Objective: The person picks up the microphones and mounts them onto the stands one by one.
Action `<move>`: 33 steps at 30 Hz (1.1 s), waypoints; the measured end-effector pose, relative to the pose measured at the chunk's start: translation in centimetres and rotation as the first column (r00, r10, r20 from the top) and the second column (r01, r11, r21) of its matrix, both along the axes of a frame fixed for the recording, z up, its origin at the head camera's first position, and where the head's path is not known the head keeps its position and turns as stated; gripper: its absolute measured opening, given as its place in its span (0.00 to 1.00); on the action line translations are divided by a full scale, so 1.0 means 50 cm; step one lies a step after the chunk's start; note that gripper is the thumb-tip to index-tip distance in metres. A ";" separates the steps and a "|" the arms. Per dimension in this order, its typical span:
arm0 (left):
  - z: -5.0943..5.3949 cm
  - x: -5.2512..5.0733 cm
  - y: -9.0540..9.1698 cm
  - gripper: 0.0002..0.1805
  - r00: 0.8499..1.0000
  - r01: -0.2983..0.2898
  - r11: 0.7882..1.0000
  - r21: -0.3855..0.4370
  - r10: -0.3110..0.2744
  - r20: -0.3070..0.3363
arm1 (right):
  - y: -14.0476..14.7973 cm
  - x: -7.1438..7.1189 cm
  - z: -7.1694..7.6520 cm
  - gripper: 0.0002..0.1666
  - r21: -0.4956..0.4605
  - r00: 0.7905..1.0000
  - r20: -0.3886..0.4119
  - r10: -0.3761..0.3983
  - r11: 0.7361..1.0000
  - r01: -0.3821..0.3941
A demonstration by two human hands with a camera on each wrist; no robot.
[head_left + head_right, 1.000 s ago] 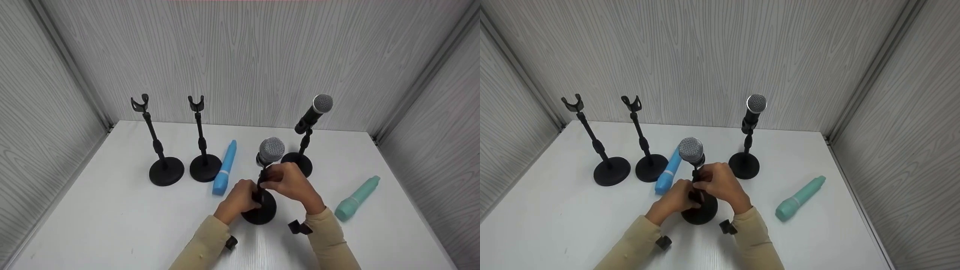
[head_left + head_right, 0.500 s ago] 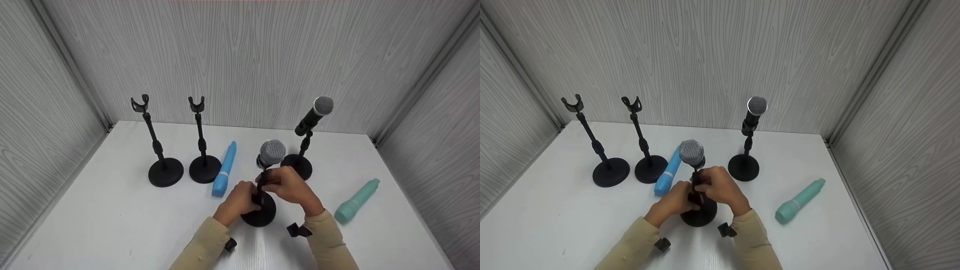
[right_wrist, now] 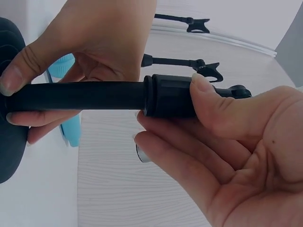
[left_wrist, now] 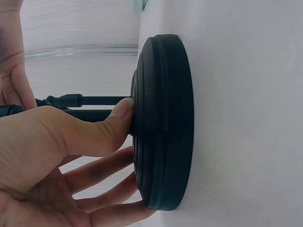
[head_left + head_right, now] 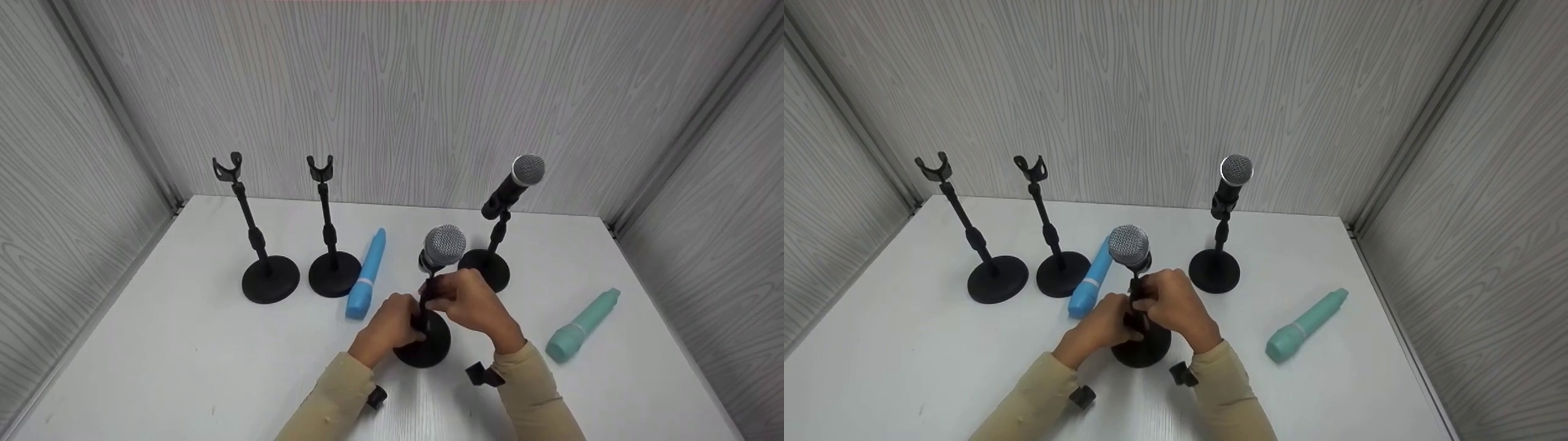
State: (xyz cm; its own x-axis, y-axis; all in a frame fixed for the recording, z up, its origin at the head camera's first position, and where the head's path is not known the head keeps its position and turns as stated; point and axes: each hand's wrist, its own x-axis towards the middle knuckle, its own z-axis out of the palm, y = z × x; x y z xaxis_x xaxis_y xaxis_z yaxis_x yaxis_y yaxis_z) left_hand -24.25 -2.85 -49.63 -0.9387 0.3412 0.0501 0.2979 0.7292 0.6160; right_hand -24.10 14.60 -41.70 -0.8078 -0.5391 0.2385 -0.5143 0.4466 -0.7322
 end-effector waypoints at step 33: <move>0.001 0.007 -0.001 0.17 1.000 -0.001 1.000 0.028 0.002 -0.023 | -0.013 0.013 0.007 0.09 0.054 0.990 -0.086 -0.108 0.992 0.113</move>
